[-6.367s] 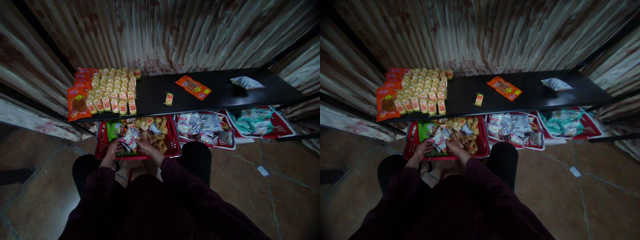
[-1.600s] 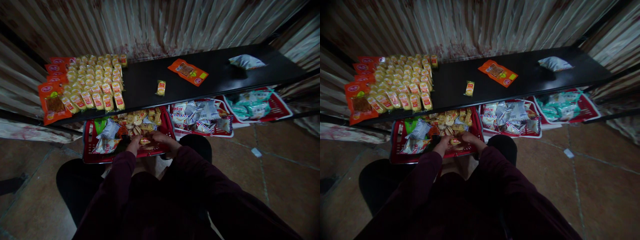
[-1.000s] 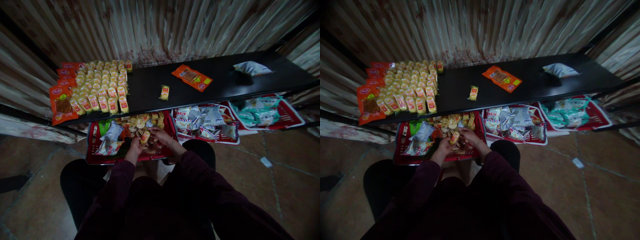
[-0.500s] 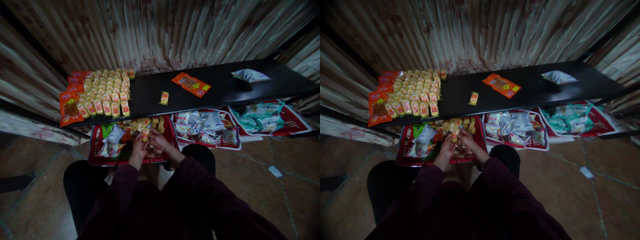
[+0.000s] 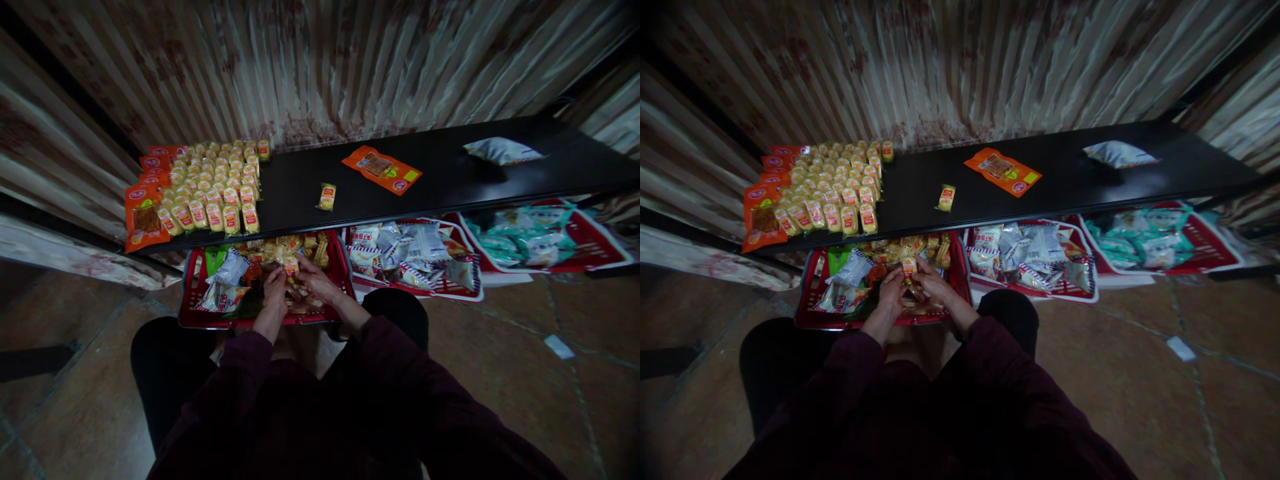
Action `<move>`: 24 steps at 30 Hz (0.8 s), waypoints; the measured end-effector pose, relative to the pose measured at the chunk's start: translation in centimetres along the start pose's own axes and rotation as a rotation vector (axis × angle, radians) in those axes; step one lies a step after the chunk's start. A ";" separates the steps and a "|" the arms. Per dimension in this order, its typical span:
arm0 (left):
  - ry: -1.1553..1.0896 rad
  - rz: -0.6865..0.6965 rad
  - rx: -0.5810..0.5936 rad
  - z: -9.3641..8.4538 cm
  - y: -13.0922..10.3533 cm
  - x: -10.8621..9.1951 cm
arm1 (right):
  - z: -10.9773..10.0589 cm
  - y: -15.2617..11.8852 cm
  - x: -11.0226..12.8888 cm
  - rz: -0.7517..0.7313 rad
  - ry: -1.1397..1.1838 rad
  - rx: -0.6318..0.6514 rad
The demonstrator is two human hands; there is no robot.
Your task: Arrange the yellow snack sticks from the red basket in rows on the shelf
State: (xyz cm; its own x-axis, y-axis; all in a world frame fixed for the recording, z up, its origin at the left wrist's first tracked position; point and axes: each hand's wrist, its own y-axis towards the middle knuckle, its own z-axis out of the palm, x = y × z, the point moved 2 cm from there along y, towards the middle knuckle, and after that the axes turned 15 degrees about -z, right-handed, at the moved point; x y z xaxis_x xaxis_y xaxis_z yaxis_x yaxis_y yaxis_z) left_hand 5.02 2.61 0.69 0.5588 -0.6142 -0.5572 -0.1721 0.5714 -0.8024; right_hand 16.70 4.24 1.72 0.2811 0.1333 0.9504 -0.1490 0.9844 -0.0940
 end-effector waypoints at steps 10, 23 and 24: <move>0.008 0.055 -0.013 0.5 -1.7 -1.2 | 0.5 -1.3 0.2 -0.136 0.025 0.017; 0.029 0.155 0.005 0.9 -3.5 -3.6 | 2.8 -2.3 3.7 -0.201 -0.026 0.023; 0.031 0.159 0.019 1.0 -3.6 -3.8 | 3.0 -2.2 3.9 -0.214 -0.023 0.024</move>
State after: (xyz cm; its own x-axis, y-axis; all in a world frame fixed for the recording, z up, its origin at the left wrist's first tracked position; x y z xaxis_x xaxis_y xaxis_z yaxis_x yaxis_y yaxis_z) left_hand 4.30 3.45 5.91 0.5006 -0.5318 -0.6831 -0.2410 0.6723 -0.6999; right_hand 15.32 2.28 6.53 0.2875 -0.0812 0.9543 -0.1109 0.9869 0.1174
